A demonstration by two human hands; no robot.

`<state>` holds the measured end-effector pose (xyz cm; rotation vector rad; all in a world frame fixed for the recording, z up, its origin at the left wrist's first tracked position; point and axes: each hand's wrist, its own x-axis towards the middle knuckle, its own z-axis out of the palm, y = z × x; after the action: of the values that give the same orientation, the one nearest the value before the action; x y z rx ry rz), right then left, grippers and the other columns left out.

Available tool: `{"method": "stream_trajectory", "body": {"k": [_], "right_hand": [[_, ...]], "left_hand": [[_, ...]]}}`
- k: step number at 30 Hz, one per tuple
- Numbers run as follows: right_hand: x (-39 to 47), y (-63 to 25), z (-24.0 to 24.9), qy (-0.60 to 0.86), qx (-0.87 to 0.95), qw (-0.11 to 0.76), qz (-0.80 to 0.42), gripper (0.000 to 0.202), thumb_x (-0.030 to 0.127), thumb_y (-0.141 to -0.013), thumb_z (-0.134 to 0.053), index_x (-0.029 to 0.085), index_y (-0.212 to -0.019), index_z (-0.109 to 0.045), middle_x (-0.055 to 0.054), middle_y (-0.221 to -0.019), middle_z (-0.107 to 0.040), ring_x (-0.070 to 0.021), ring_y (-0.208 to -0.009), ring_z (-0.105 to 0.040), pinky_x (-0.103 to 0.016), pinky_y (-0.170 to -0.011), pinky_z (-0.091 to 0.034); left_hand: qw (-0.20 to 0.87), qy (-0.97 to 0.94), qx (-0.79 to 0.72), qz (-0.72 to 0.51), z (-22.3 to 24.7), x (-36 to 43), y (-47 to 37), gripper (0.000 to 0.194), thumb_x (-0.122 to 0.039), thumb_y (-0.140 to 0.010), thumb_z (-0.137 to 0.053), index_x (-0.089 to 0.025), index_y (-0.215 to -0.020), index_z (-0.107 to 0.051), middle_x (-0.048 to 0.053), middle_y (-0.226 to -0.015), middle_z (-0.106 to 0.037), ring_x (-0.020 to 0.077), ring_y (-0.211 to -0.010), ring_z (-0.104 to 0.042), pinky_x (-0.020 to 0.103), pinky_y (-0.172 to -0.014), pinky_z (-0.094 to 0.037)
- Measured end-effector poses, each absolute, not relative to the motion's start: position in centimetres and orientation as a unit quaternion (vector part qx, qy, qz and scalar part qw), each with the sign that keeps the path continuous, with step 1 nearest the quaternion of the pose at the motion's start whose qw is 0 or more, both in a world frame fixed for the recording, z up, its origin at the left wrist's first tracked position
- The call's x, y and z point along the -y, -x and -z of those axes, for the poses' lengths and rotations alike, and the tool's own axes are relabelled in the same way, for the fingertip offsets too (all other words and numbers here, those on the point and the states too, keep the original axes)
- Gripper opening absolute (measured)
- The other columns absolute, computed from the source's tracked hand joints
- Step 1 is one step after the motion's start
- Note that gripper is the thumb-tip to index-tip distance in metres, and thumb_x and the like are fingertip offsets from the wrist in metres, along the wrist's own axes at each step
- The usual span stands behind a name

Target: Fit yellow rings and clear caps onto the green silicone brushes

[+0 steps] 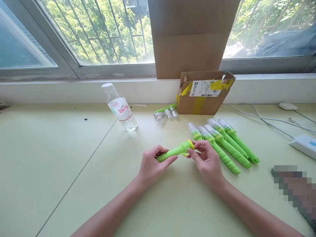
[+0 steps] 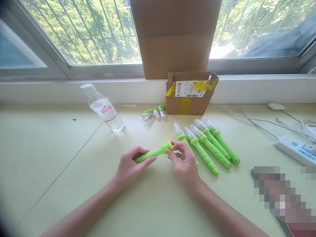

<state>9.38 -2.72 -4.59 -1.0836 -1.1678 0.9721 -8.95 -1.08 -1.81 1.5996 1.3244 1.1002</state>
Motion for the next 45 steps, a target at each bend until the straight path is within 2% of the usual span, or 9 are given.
{"method": "stream_trajectory", "body": {"k": [5,9,14,19,22,27,34,40,45], "right_hand": [[2.72,-9.48,4.84,0.447,0.525,0.585,-0.426,0.016,0.024,-0.084,-0.064,0.024,-0.092,-0.050,-0.007,-0.117,-0.059,-0.0225,-0.103,-0.061,-0.039,-0.077,-0.058],[2.84,-9.53,4.86,0.458,0.545,0.573,-0.406,0.019,0.021,-0.083,-0.064,0.025,-0.095,-0.049,-0.006,-0.118,-0.059,-0.0223,-0.106,-0.060,-0.038,-0.078,-0.058],[2.84,-9.43,4.61,0.476,0.560,0.566,-0.373,0.024,0.023,-0.079,-0.068,0.025,-0.093,-0.048,-0.006,-0.117,-0.060,-0.0218,-0.104,-0.061,-0.034,-0.074,-0.059],[2.75,-9.32,4.75,0.482,0.553,0.582,-0.351,0.025,0.026,-0.077,-0.071,0.024,-0.090,-0.050,-0.006,-0.113,-0.062,-0.0217,-0.099,-0.064,-0.037,-0.076,-0.059],[2.87,-9.26,4.81,0.489,0.546,0.589,-0.340,0.023,0.027,-0.077,-0.071,0.024,-0.087,-0.051,-0.007,-0.112,-0.063,-0.0217,-0.098,-0.065,-0.038,-0.077,-0.060],[3.18,-9.07,4.69,0.491,0.547,0.596,-0.325,0.022,0.025,-0.076,-0.072,0.023,-0.086,-0.052,-0.008,-0.112,-0.065,-0.0221,-0.093,-0.067,-0.041,-0.078,-0.060],[3.06,-9.23,4.69,0.486,0.566,0.585,-0.318,0.025,0.026,-0.075,-0.073,0.023,-0.088,-0.052,-0.008,-0.113,-0.063,-0.0233,-0.093,-0.067,-0.041,-0.078,-0.060],[2.84,-9.50,4.82,0.472,0.591,0.581,-0.303,0.022,0.025,-0.078,-0.070,0.023,-0.088,-0.051,-0.006,-0.114,-0.062,-0.0177,-0.079,-0.068,-0.040,-0.077,-0.060],[2.90,-9.36,4.61,0.473,0.592,0.586,-0.287,0.018,0.024,-0.079,-0.069,0.023,-0.087,-0.053,-0.006,-0.110,-0.062,-0.0166,-0.079,-0.066,-0.040,-0.075,-0.061]], "left_hand": [[0.410,-0.617,-0.523,-0.421,1.73,1.09,8.91,0.039,-0.053,-0.064,-0.072,-0.016,-0.070,-0.062,-0.001,-0.055,-0.058,0.0106,-0.047,-0.053,0.021,-0.041,-0.039],[0.450,-0.598,-0.526,-0.403,1.76,1.06,8.93,0.039,-0.053,-0.066,-0.071,-0.016,-0.070,-0.061,-0.001,-0.055,-0.058,0.0088,-0.042,-0.049,0.020,-0.038,-0.036],[0.514,-0.576,-0.533,-0.345,1.79,1.04,9.10,0.038,-0.051,-0.073,-0.067,-0.015,-0.068,-0.056,-0.001,-0.058,-0.057,0.0060,-0.038,-0.044,0.019,-0.037,-0.034],[0.543,-0.570,-0.532,-0.312,1.64,1.02,9.09,0.038,-0.051,-0.076,-0.064,-0.015,-0.069,-0.055,-0.001,-0.060,-0.058,0.0061,-0.039,-0.044,0.020,-0.038,-0.034],[0.537,-0.578,-0.529,-0.313,1.62,1.05,8.98,0.037,-0.050,-0.076,-0.064,-0.016,-0.070,-0.054,-0.002,-0.060,-0.056,0.0060,-0.040,-0.044,0.020,-0.040,-0.032],[0.477,-0.625,-0.513,-0.346,1.75,1.11,8.85,0.037,-0.042,-0.064,-0.077,-0.016,-0.065,-0.051,-0.006,-0.056,-0.046,0.0064,-0.051,-0.043,0.019,-0.047,-0.032],[0.488,-0.618,-0.528,-0.317,1.64,1.22,8.83,0.037,-0.047,-0.072,-0.069,-0.017,-0.062,-0.050,-0.007,-0.050,-0.044,0.0067,-0.045,-0.041,0.020,-0.043,-0.029],[0.507,-0.619,-0.526,-0.288,1.39,1.09,9.09,0.037,-0.050,-0.075,-0.065,-0.017,-0.064,-0.055,-0.004,-0.047,-0.049,0.0090,-0.044,-0.046,0.021,-0.044,-0.032],[0.483,-0.657,-0.511,-0.271,1.26,1.18,8.98,0.038,-0.050,-0.082,-0.056,-0.016,-0.063,-0.058,-0.003,-0.047,-0.050,0.0094,-0.044,-0.044,0.022,-0.045,-0.032]]}}
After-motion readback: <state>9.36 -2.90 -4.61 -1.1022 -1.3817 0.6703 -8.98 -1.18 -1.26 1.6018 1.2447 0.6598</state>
